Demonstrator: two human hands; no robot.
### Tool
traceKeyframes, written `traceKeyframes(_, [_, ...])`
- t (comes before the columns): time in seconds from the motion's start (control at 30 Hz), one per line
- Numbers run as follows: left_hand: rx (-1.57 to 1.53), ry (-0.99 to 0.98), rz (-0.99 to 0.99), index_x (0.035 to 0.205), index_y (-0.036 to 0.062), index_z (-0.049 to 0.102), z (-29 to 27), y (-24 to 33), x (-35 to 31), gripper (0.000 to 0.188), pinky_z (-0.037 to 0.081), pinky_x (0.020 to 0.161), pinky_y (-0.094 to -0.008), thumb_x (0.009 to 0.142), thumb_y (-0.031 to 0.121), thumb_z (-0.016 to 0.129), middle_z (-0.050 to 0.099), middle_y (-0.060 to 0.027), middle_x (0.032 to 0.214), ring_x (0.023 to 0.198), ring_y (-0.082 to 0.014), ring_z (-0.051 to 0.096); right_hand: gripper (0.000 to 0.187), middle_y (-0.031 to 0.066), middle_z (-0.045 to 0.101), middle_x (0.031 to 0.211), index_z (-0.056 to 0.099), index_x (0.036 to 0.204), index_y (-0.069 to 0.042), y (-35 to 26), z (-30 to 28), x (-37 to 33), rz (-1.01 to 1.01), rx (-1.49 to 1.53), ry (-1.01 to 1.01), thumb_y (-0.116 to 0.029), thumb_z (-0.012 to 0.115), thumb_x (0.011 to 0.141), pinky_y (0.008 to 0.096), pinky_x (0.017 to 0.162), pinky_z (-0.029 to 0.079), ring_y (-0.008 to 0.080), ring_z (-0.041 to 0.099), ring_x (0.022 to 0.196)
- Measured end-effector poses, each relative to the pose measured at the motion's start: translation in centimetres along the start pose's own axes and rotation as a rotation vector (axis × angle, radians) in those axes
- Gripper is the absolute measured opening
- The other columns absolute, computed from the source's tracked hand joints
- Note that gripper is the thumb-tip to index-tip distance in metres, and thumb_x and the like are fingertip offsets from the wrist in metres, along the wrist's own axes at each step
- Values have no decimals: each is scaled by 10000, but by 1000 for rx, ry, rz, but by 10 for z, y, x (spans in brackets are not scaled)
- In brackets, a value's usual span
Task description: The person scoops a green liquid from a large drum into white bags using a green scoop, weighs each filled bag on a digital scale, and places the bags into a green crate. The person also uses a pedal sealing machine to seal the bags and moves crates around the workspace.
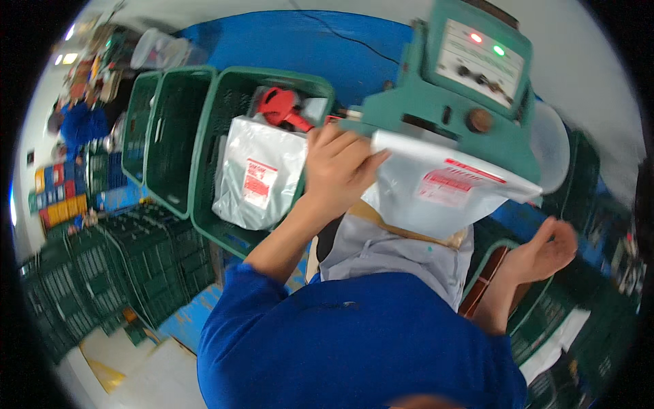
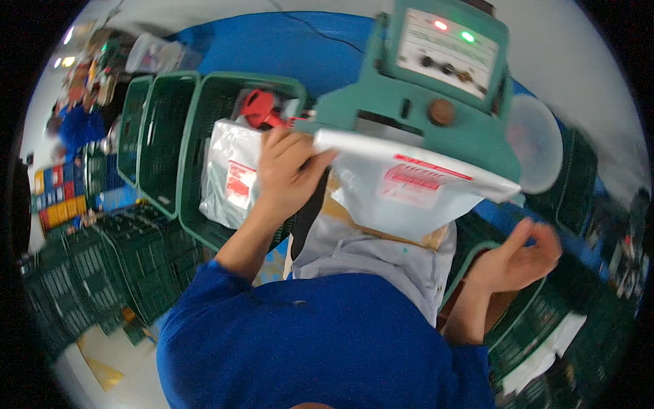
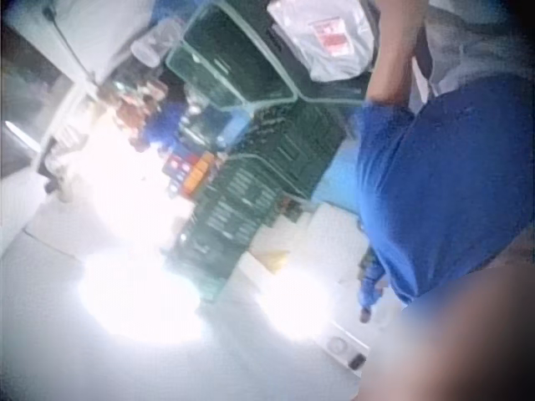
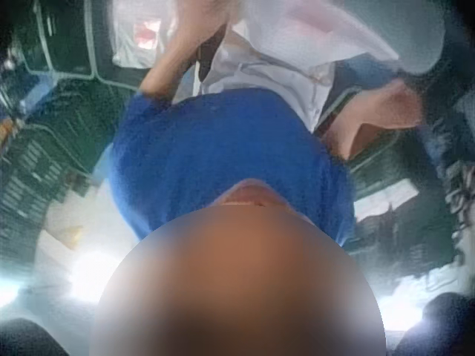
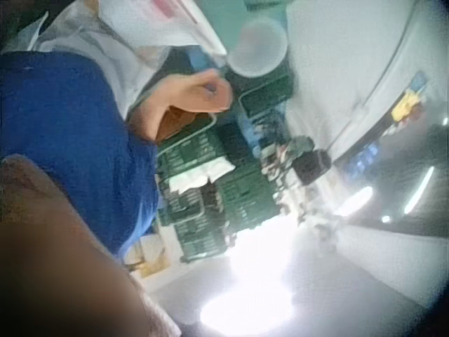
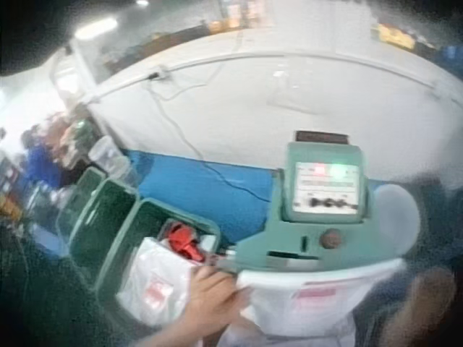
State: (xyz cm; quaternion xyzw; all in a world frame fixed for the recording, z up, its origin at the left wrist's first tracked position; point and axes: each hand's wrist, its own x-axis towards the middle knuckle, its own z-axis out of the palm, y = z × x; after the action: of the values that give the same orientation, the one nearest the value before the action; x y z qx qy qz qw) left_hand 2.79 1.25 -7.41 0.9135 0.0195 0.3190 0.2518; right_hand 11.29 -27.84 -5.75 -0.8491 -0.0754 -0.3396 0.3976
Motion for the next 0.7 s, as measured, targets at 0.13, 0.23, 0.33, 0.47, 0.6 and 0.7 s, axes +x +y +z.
traceKeyframes(0.13, [-142,376,-408,654,64,581,21,-69,9,177,390,589,-315,726,149,718,563,-44,641,605,-202,510,356,42,477,1279,556,1179,-175,-30,40,-23,-592,-271,-715,-297,557,845,461,1009,194,242,408,1176])
traceKeyframes(0.23, [-381,526,-1032,777,-39,624,30,-172,-20,269,453,639,-326,684,183,744,631,-95,744,678,-192,581,389,-18,425,1346,545,1212,-238,-28,63,-27,-570,-371,-746,-369,529,846,492,1046,78,256,317,1273])
traceKeyframes(0.33, [237,-15,-1552,1045,-70,570,66,-234,-77,789,399,907,-378,518,468,804,541,-243,1138,1056,-354,516,382,-25,419,1352,552,1204,-242,-18,67,-29,-580,-300,-687,-360,542,840,475,1053,66,245,295,1287])
traceKeyframes(0.47, [417,-214,-1631,1149,-91,474,113,-270,-107,925,366,984,-375,500,485,794,494,-244,1198,1153,-356,450,395,-17,421,1350,553,1203,-219,-17,63,-31,-508,-352,-780,-354,556,832,464,1056,54,244,292,1286])
traceKeyframes(0.6, [-264,198,-1704,985,-39,581,74,-270,-98,562,476,773,-326,524,232,755,607,-163,931,890,-259,593,393,-15,421,1350,554,1204,-219,-26,57,-20,-515,-317,-818,-332,559,827,450,1052,86,236,302,1277])
traceKeyframes(0.7, [-1396,524,-1256,1075,-49,500,0,-230,-110,399,466,796,-321,703,58,595,602,-125,944,868,-258,591,394,-18,424,1348,554,1204,-237,-31,53,-11,-482,-229,-850,-325,561,820,443,1042,120,236,322,1259])
